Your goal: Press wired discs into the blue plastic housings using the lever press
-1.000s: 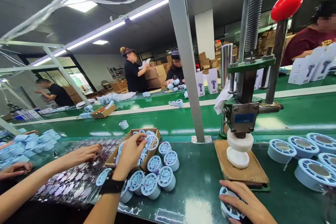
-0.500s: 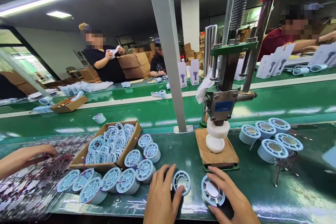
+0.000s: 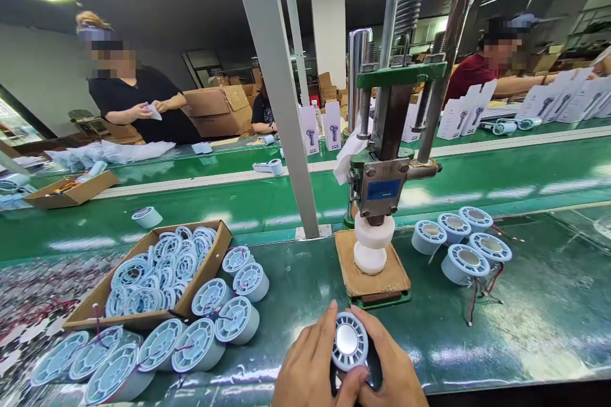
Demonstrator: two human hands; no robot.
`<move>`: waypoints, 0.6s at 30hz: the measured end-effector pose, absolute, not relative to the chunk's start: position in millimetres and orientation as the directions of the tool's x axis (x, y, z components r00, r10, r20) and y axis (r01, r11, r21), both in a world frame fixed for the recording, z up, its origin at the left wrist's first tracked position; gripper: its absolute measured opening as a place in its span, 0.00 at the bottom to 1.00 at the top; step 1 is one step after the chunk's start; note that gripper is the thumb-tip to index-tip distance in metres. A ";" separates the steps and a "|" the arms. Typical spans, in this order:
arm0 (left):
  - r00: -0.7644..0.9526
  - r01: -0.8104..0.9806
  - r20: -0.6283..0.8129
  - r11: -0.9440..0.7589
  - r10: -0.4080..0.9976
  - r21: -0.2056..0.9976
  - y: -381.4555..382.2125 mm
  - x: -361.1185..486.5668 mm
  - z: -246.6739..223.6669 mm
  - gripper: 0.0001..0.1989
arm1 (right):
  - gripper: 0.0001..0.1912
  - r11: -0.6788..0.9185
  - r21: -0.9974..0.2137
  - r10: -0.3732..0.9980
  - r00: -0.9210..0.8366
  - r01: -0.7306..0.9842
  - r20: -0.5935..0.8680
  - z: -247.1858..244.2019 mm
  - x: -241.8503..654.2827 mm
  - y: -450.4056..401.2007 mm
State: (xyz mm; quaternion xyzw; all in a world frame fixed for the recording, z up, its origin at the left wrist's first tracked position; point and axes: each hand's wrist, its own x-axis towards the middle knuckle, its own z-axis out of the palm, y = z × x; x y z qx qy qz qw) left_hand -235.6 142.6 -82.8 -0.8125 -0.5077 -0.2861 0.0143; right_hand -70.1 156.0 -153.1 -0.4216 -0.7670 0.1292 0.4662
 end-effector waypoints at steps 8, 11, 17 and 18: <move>0.122 0.811 0.296 -0.267 0.947 0.521 136.9 -231.6 -110.0 0.28 | 0.31 0.545 -0.650 0.811 -0.135 0.530 0.569 -155.2 -75.1 152.6; -0.015 0.777 0.235 -0.137 0.972 0.615 134.2 -219.9 -109.2 0.27 | 0.33 0.560 -0.618 0.799 -0.162 0.551 0.579 -153.5 -73.2 152.2; -0.127 0.711 0.215 -0.063 0.968 0.701 133.7 -208.2 -105.5 0.26 | 0.33 0.489 -0.683 0.849 -0.117 0.543 0.515 -156.3 -72.5 147.8; -0.136 0.706 0.220 -0.061 0.966 0.706 133.6 -207.4 -105.4 0.27 | 0.33 0.486 -0.691 0.853 -0.116 0.535 0.509 -156.2 -72.4 147.1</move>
